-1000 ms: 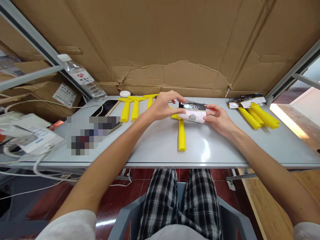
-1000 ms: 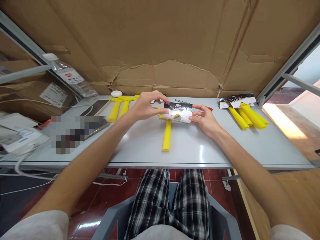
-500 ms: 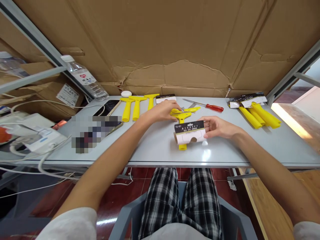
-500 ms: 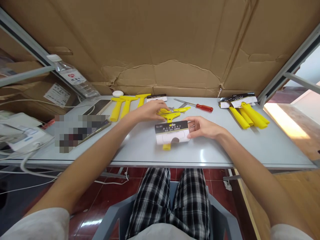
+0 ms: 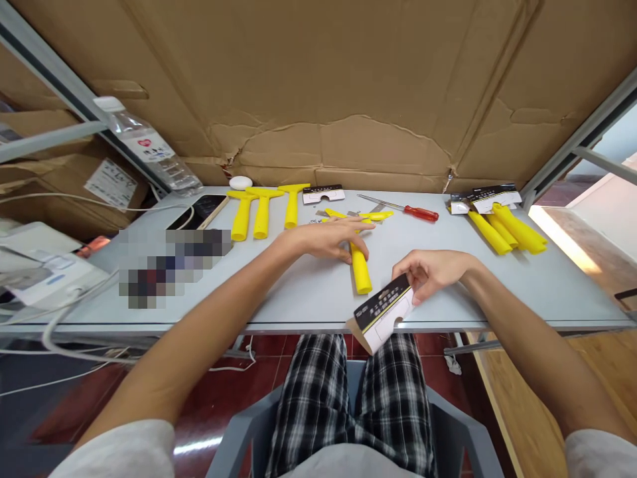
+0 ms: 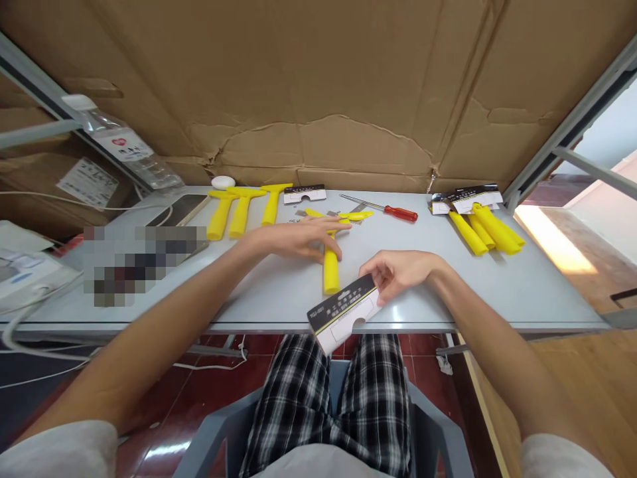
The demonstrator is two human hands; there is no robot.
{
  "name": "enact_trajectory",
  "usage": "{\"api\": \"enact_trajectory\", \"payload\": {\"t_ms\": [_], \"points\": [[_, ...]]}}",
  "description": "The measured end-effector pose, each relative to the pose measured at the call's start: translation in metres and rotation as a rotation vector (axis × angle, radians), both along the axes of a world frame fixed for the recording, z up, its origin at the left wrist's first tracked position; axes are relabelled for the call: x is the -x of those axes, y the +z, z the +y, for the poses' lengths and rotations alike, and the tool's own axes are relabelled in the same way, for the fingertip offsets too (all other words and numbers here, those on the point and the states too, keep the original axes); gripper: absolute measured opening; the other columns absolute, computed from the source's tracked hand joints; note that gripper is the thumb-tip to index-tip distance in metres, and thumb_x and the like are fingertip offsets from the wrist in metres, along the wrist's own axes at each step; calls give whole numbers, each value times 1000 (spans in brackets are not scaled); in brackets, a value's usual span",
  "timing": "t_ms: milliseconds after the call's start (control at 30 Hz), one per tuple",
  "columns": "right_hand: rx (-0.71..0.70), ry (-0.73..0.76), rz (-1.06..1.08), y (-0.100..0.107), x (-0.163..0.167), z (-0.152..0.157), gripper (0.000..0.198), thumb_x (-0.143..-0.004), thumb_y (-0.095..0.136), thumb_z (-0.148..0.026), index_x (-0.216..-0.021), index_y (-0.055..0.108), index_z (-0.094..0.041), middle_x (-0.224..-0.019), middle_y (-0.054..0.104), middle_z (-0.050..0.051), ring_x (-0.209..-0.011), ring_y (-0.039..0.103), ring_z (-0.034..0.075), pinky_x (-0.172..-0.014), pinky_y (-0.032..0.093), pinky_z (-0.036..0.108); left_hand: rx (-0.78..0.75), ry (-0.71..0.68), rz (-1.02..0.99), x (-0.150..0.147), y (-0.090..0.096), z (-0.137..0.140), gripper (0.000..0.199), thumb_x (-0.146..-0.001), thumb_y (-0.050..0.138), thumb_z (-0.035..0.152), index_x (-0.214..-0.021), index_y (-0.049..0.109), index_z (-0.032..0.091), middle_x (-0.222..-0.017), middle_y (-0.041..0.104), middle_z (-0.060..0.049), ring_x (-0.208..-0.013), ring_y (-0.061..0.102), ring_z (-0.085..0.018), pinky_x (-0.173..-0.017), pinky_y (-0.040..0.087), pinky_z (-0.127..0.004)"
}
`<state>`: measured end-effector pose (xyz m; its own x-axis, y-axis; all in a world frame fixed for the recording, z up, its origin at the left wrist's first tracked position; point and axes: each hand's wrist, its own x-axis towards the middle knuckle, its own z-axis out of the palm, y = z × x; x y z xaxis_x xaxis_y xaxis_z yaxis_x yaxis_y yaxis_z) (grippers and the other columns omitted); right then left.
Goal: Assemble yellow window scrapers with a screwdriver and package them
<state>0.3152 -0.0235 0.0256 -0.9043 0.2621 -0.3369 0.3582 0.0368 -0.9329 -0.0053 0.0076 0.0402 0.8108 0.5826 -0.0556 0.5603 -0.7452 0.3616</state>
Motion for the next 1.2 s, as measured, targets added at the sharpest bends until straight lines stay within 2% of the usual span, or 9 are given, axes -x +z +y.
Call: {"api": "enact_trajectory", "payload": {"t_ms": [100, 333, 467, 633, 733, 867, 933, 1067, 1200], "points": [[-3, 41, -19, 2, 1, -4, 39, -74, 101, -33, -101, 79, -16, -92, 83, 3, -82, 78, 19, -79, 63, 30, 14, -3, -12, 3, -2, 4, 39, -93, 86, 20, -124, 87, 43, -177, 54, 2, -169, 42, -34, -137, 36, -58], [-125, -228, 93, -4, 16, -10, 27, -82, 90, -31, -103, 79, -18, -99, 84, 3, -87, 76, 19, -89, 64, 37, 20, -28, 26, 0, 1, -1, 42, -96, 78, 18, -130, 85, 41, -178, 52, 0, -169, 41, -31, -137, 37, -54], [-165, -313, 121, -9, 22, -11, 24, -81, 89, -32, -96, 75, -19, -94, 82, 3, -83, 77, 20, -84, 65, 39, 7, -36, -2, 2, -2, 1, 54, -94, 71, 11, -139, 81, 39, -176, 55, -1, -165, 48, -29, -133, 43, -50], [-255, -437, 136, -9, 27, -10, 43, -81, 91, -32, -116, 68, -23, -83, 76, -4, -71, 79, 19, -78, 64, 35, 9, -71, -73, 7, -4, 11, 59, -97, 64, 10, -151, 73, 32, -173, 58, -5, -161, 52, -25, -131, 44, -44], [-318, -503, 151, -10, 28, -10, 55, -82, 92, -36, -128, 63, -25, -81, 72, -7, -61, 75, 16, -68, 61, 33, -27, -14, -147, 14, 11, 11, 51, -100, 64, 15, -148, 74, 29, -168, 63, -7, -155, 58, -25, -130, 45, -44], [-469, -562, 182, -10, 29, -11, 43, -89, 86, -43, -123, 67, -24, -75, 67, -6, -60, 67, 15, -60, 55, 31, -124, 101, -311, 21, 42, -10, 37, -105, 64, 26, -140, 78, 24, -146, 77, -11, -124, 74, -23, -103, 58, -36], [-591, -605, 207, -10, 29, -13, 32, -93, 82, -45, -112, 70, -23, -71, 62, -6, -63, 62, 14, -61, 52, 29, -157, 98, -375, 18, 51, -28, 31, -105, 69, 34, -131, 82, 23, -129, 82, -10, -107, 76, -21, -92, 58, -33], [-707, -601, 236, -10, 31, -16, 27, -94, 81, -43, -107, 69, -22, -66, 59, -7, -60, 54, 12, -58, 46, 27, -44, -28, -261, 4, 49, -56, 28, -100, 79, 42, -120, 86, 24, -92, 80, -4, -81, 70, -17, -77, 51, -29], [-730, -563, 244, -14, 32, -13, 32, -95, 79, -38, -119, 66, -23, -70, 66, -7, -59, 58, 13, -58, 47, 26, -63, -10, -58, -7, 36, -63, 34, -96, 80, 35, -127, 84, 24, -88, 78, -3, -75, 66, -18, -68, 42, -29]]}}
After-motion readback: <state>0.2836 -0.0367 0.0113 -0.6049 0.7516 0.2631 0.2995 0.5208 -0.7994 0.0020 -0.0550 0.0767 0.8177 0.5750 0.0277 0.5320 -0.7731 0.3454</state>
